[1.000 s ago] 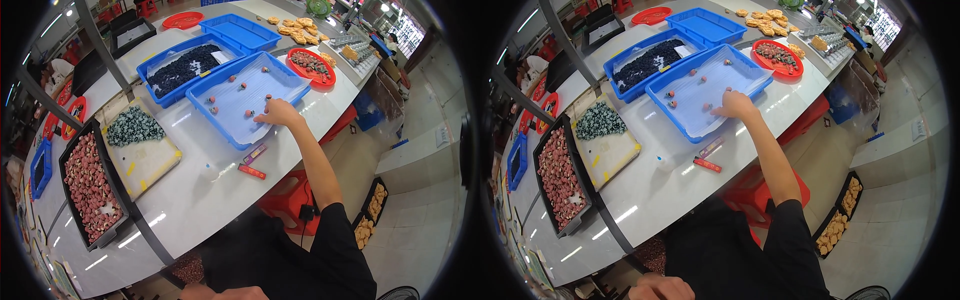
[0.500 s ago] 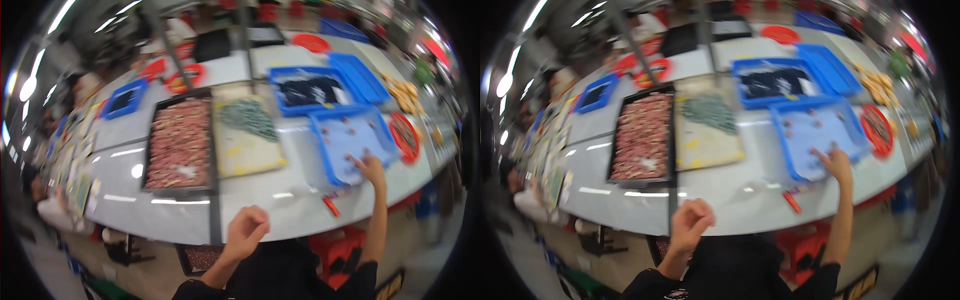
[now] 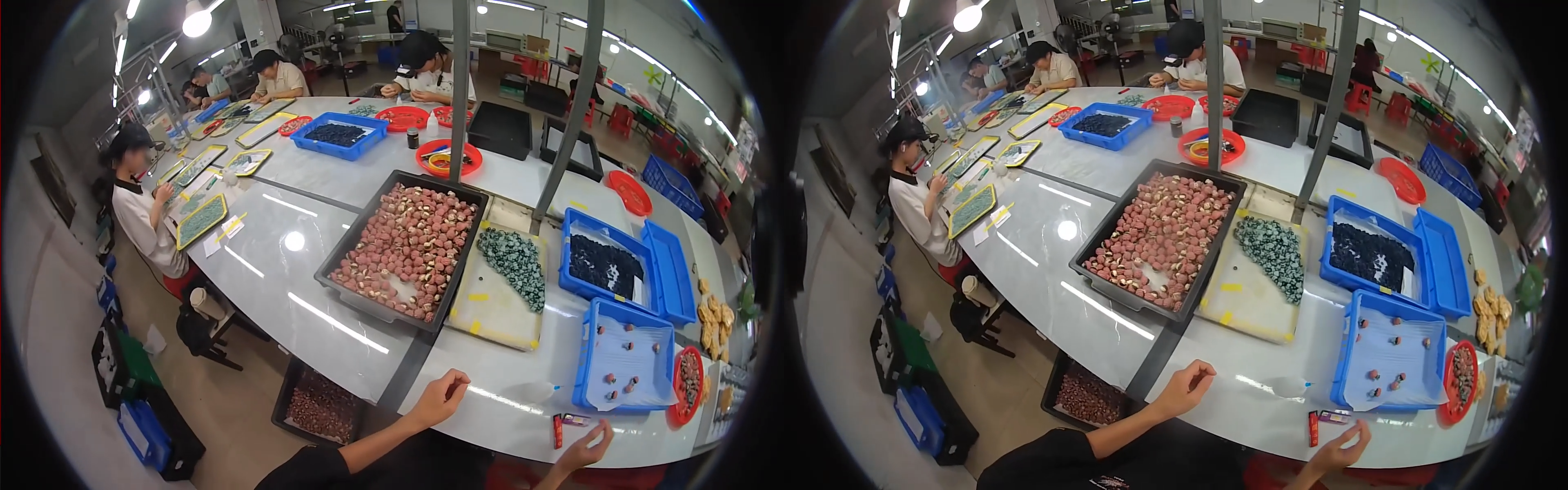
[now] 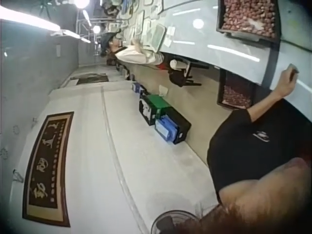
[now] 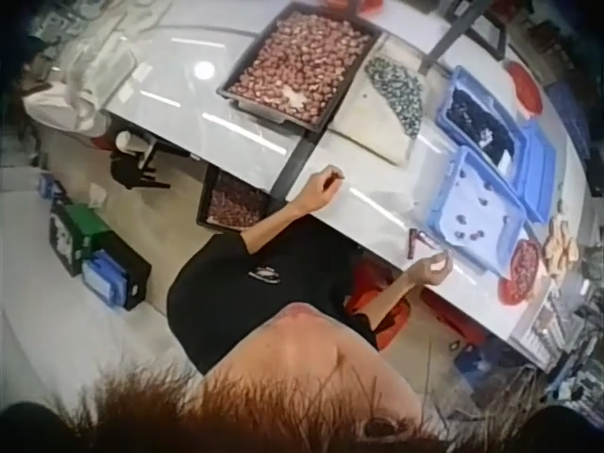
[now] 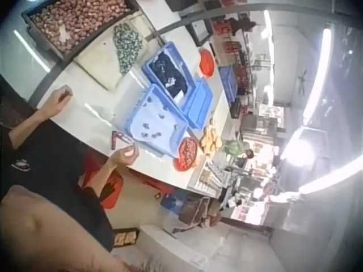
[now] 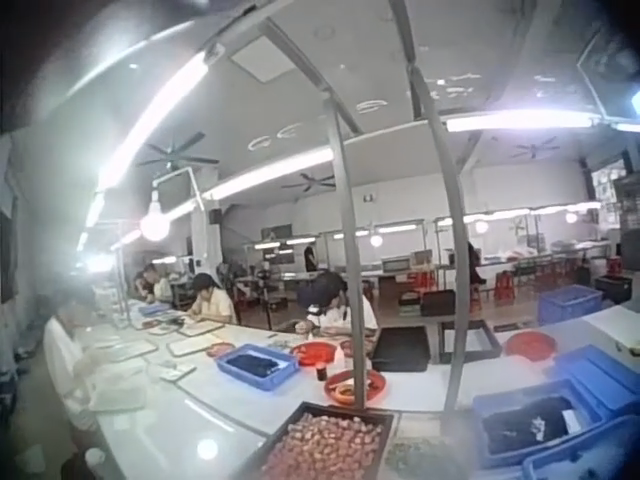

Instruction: The person applies glue to figurine pieces using a squeeze bottle, attaches small components to them by hand, and places the assembled figurines into a tray.

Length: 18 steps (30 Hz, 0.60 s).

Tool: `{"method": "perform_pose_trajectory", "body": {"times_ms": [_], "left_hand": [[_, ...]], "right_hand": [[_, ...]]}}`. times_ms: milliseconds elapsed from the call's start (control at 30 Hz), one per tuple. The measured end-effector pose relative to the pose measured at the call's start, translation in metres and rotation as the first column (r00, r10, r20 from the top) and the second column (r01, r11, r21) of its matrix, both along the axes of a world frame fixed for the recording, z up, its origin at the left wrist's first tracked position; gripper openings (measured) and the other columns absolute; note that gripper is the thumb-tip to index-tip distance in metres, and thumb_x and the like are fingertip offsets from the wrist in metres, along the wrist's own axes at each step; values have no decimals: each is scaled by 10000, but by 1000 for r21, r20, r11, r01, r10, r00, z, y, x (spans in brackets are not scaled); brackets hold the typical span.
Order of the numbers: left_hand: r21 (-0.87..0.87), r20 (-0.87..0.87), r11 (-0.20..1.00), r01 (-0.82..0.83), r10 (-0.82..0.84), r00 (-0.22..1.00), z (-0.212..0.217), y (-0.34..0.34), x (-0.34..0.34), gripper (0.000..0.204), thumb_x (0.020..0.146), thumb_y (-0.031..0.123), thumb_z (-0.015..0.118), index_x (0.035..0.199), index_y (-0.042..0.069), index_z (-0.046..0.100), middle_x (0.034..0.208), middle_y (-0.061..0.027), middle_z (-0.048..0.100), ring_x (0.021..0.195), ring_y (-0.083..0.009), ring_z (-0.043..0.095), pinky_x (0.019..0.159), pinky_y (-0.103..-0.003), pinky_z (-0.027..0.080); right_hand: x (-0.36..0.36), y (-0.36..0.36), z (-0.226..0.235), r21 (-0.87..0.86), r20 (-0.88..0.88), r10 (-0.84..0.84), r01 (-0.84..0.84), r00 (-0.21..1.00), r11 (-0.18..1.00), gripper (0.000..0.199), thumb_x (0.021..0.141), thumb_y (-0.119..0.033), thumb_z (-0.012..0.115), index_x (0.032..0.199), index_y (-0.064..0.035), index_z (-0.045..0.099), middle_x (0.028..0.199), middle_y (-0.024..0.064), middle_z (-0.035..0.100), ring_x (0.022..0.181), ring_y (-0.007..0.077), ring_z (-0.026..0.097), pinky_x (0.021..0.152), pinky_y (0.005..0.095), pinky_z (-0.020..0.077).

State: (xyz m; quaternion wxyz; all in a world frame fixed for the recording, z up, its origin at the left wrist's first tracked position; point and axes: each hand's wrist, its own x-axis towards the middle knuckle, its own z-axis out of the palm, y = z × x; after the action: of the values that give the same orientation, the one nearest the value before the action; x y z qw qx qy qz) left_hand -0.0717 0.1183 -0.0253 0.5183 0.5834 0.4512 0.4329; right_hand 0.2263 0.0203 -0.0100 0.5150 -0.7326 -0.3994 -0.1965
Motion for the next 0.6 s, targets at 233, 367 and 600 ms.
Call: {"method": "perform_pose_trajectory", "body": {"times_ms": [233, 367, 600], "left_hand": [[-3, 22, 1000, 6, -6, 1000, -2, 1, 2, 94, 911, 72, 532, 986, 16, 536, 745, 14, 523, 641, -22, 468, 562, -181, 376], [-31, 93, 999, 10, -8, 996, -6, 2, -3, 117, 914, 72, 528, 1023, 31, 539, 820, 22, 523, 705, -20, 467, 604, -172, 380], [-69, 202, 997, 37, -23, 979, -7, 6, -8, 145, 915, 64, 528, 1058, 39, 533, 941, 9, 512, 815, -36, 469, 694, -180, 411]], "right_hand": [[-62, -1, -17, 21, -147, 200, -200, 969, 980, 171, 885, -18, 484, 1029, 65, 524, 995, 140, 539, 916, 249, 534, 854, 350, 444], [-72, 0, -18, -21, -264, 357, -375, 896, 927, 397, 796, -35, 562, 1172, 42, 461, 1127, 143, 475, 985, 259, 495, 885, 361, 411], [-85, 20, -11, -168, -344, 384, -459, 857, 872, 717, 725, -46, 664, 1358, -23, 329, 1291, 133, 440, 1069, 255, 464, 909, 375, 359]]}}
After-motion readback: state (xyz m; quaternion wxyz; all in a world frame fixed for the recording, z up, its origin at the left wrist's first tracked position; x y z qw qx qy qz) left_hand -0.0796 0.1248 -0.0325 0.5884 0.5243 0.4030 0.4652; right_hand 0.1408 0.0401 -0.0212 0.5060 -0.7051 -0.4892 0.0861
